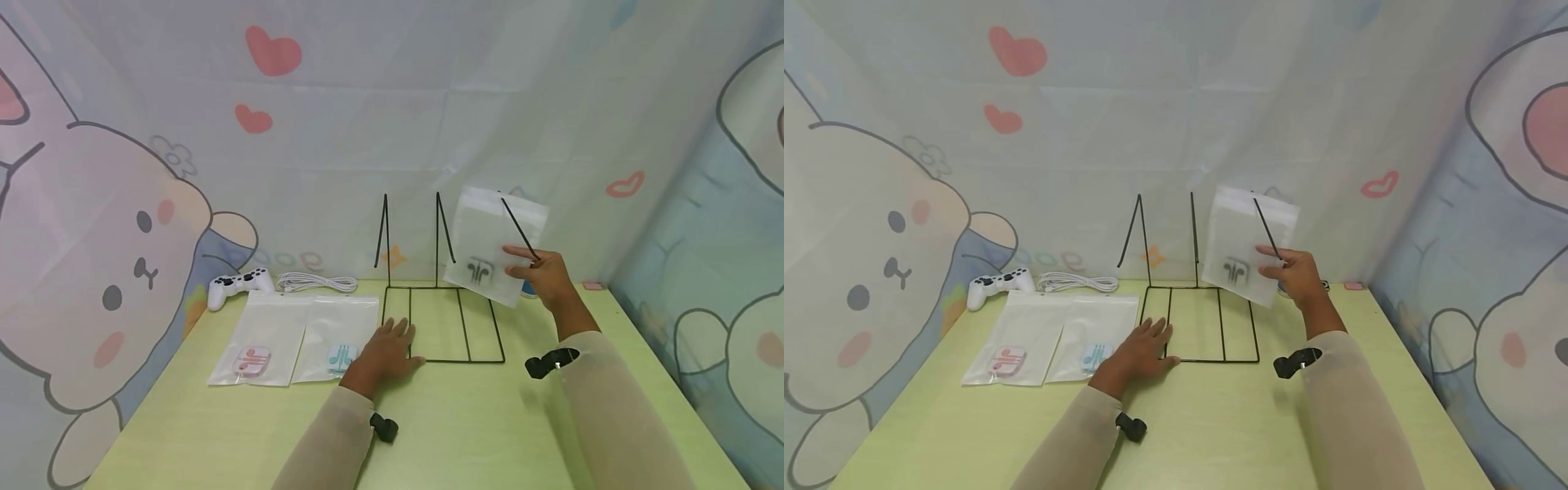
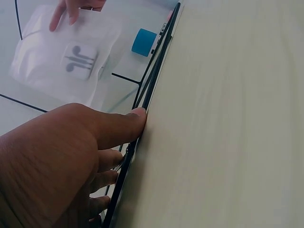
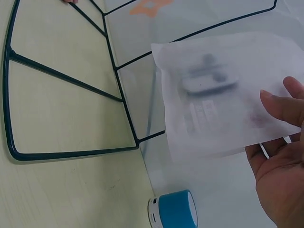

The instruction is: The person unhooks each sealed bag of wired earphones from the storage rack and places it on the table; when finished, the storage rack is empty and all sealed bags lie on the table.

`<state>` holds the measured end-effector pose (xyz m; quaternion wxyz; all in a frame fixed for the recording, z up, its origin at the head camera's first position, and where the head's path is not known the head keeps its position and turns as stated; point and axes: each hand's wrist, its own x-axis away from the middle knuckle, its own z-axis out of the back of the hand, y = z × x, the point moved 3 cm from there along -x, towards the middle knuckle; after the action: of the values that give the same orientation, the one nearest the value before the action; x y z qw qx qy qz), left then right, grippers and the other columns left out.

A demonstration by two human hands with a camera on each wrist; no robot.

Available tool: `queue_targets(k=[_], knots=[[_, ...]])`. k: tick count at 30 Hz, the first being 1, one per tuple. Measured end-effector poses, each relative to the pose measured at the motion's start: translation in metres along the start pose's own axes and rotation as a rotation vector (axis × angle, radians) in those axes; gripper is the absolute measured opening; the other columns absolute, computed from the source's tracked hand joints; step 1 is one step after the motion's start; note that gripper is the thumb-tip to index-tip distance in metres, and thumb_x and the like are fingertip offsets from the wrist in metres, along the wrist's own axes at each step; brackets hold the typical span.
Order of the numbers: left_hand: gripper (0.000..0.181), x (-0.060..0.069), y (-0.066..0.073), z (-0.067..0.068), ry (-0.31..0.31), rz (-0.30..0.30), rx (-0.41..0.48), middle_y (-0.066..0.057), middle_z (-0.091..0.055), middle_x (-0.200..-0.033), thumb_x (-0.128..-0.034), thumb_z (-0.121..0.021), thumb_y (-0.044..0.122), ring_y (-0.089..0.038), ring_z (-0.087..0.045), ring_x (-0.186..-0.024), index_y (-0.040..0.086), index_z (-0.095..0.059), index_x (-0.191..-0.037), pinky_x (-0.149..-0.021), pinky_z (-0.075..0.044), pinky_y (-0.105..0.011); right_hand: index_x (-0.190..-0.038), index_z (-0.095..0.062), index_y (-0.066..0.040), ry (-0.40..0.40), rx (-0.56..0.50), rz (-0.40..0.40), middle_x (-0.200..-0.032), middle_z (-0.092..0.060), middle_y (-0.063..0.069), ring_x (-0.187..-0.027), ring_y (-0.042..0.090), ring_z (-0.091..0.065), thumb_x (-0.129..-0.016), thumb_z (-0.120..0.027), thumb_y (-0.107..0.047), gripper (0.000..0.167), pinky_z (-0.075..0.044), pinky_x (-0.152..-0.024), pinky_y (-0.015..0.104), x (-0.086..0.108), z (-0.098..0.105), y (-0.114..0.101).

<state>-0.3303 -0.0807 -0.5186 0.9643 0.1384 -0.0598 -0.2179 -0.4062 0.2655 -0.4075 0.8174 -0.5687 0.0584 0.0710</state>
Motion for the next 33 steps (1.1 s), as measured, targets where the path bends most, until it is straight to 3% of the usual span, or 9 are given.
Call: queue_targets(k=[7,9,13,16,18,22,27,29,33], knots=[[0.081,-0.002,-0.001,-0.001,0.009,-0.002,-0.017,-0.015,-0.032,-0.18,-0.1074,-0.06,0.055,-0.044,-0.024,-0.169,0.008,-0.039,-0.17,-0.138,-0.025,-0.055,-0.143,-0.072,-0.008,-0.004,-0.038,0.014,-0.049,-0.029,-0.015,-0.045,0.009,-0.021,-0.095,-0.086,-0.013,0.05,-0.032,-0.048,0.032,0.002,-0.002,-0.004],[0.081,-0.003,-0.001,-0.001,0.007,-0.004,-0.017,-0.016,-0.032,-0.18,-0.1074,-0.06,0.055,-0.045,-0.024,-0.169,0.008,-0.039,-0.17,-0.138,-0.025,-0.055,-0.143,-0.072,-0.008,-0.003,-0.036,0.012,-0.05,-0.037,-0.016,-0.046,0.008,-0.027,-0.096,-0.085,-0.012,0.049,-0.037,-0.051,0.029,0.003,-0.001,-0.004],[0.081,-0.003,-0.001,-0.001,-0.001,-0.003,-0.021,-0.016,-0.032,-0.18,-0.1076,-0.06,0.056,-0.045,-0.024,-0.169,0.008,-0.039,-0.17,-0.138,-0.025,-0.055,-0.143,-0.072,-0.008,-0.01,-0.031,0.031,-0.076,-0.064,-0.022,-0.061,0.003,-0.053,-0.096,-0.085,-0.01,0.049,-0.053,-0.065,0.021,0.005,0.002,-0.005],[0.081,-0.003,-0.001,-0.001,-0.006,0.0,-0.024,-0.016,-0.031,-0.18,-0.1081,-0.059,0.055,-0.045,-0.024,-0.169,0.008,-0.038,-0.17,-0.138,-0.025,-0.055,-0.143,-0.072,-0.007,-0.013,-0.029,0.05,-0.085,-0.068,-0.023,-0.069,0.001,-0.059,-0.096,-0.084,-0.009,0.048,-0.056,-0.071,0.021,0.006,0.003,-0.005],[0.081,-0.003,-0.001,0.0,-0.004,0.001,-0.023,-0.016,-0.032,-0.18,-0.1077,-0.06,0.055,-0.045,-0.024,-0.169,0.007,-0.039,-0.17,-0.138,-0.025,-0.055,-0.143,-0.072,-0.008,-0.011,-0.023,0.048,-0.069,-0.063,-0.015,-0.063,0.003,-0.054,-0.096,-0.085,-0.01,0.048,-0.054,-0.067,0.024,0.007,0.004,-0.004],[0.081,-0.003,0.0,0.0,-0.006,-0.001,-0.022,-0.017,-0.032,-0.18,-0.1078,-0.06,0.055,-0.046,-0.024,-0.168,0.007,-0.039,-0.17,-0.137,-0.026,-0.055,-0.143,-0.071,-0.008,-0.019,-0.032,0.038,-0.064,-0.063,-0.017,-0.065,-0.001,-0.058,-0.096,-0.085,-0.01,0.049,-0.055,-0.069,0.024,0.009,0.005,-0.003],[0.081,-0.003,-0.001,-0.001,-0.01,-0.003,-0.026,-0.017,-0.031,-0.18,-0.1083,-0.059,0.055,-0.046,-0.024,-0.169,0.007,-0.039,-0.17,-0.138,-0.026,-0.055,-0.143,-0.07,-0.005,-0.035,-0.065,0.054,-0.081,-0.078,-0.019,-0.078,-0.003,-0.07,-0.095,-0.086,-0.011,0.051,-0.059,-0.072,0.021,0.014,0.007,-0.003],[0.081,-0.004,-0.001,-0.002,-0.008,-0.002,-0.027,-0.016,-0.031,-0.18,-0.1083,-0.059,0.055,-0.046,-0.024,-0.169,0.007,-0.039,-0.17,-0.138,-0.026,-0.055,-0.142,-0.071,-0.006,-0.027,-0.059,0.063,-0.069,-0.073,-0.017,-0.061,-0.003,-0.061,-0.094,-0.087,-0.012,0.05,-0.055,-0.062,0.02,0.017,0.008,-0.004],[0.081,-0.005,-0.002,-0.002,-0.014,0.0,-0.029,-0.016,-0.031,-0.18,-0.1084,-0.059,0.055,-0.045,-0.024,-0.169,0.007,-0.038,-0.17,-0.138,-0.025,-0.055,-0.139,-0.074,-0.007,-0.004,-0.01,0.096,-0.067,-0.07,-0.017,-0.052,0.0,-0.041,-0.094,-0.088,-0.014,0.048,-0.047,-0.055,0.022,0.024,0.011,-0.004]])
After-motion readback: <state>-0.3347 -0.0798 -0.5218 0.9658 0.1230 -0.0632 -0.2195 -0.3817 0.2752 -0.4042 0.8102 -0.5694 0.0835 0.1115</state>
